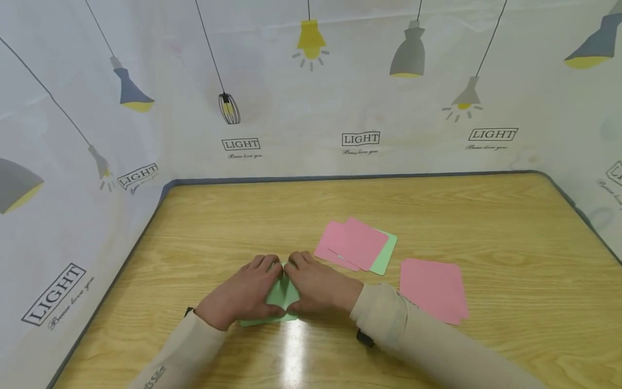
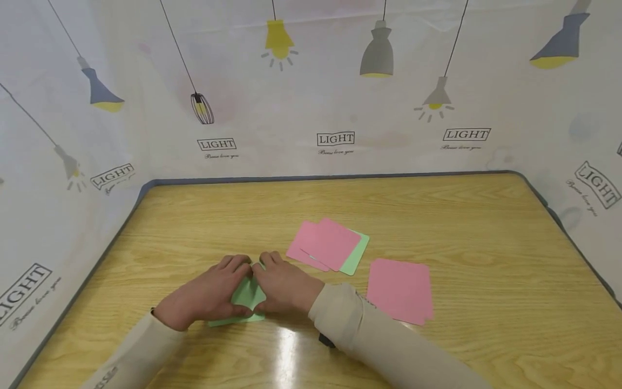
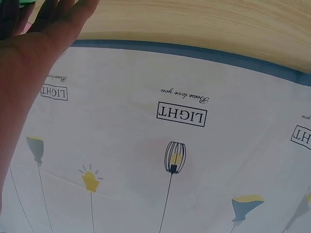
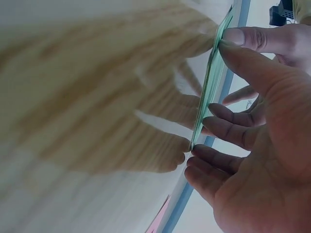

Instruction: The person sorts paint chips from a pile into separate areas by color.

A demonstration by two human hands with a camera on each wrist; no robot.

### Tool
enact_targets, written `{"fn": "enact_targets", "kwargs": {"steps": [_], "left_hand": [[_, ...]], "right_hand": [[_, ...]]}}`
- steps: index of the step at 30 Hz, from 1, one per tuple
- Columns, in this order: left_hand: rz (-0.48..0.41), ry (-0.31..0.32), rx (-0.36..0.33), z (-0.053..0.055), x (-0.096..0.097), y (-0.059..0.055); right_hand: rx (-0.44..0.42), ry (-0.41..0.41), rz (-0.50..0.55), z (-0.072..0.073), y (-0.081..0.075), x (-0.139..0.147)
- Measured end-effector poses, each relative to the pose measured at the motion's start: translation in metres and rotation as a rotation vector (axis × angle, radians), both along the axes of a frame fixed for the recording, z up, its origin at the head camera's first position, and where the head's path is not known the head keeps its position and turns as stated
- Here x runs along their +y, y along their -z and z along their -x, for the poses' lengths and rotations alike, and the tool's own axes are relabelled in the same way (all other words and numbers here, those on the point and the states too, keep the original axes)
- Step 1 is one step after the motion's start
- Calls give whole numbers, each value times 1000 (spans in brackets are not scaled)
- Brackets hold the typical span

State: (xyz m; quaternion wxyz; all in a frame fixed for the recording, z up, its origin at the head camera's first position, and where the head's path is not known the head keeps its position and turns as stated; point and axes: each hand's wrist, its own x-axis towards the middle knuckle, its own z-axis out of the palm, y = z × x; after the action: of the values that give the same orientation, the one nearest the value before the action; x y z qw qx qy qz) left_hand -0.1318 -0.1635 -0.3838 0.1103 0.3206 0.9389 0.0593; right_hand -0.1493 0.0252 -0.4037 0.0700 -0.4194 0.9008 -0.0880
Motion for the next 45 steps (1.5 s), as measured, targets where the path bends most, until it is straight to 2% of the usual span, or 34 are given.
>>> {"fn": "enact_targets", "kwargs": {"steps": [7,11,16,20,26,29,33,37,41,45], "left_hand": [[23,-19,7,3,4,0],[-13,3,12,9,8,0],[-82,55,72,25,19,2],[-100,77,114,42,35,5],[-48,47,93,67,70,3],[-52,50,87,77,81,5],[-48,73,53,85,98,9],[-17,90,54,92,115,16],[11,97,46,94,126,22],[29,76,33,94,131,25]], "right_hand": [[28,-15,-39,2,1,2],[18,-3,-49,7,0,12],[-17,83,11,19,-7,37],[23,172,46,31,-14,64],[39,370,16,46,-18,104],[29,431,2,49,-15,112],[16,464,-24,49,-11,115],[-24,497,-44,48,-7,116],[-60,522,-53,48,-5,118],[-47,515,-60,50,-4,120]]}}
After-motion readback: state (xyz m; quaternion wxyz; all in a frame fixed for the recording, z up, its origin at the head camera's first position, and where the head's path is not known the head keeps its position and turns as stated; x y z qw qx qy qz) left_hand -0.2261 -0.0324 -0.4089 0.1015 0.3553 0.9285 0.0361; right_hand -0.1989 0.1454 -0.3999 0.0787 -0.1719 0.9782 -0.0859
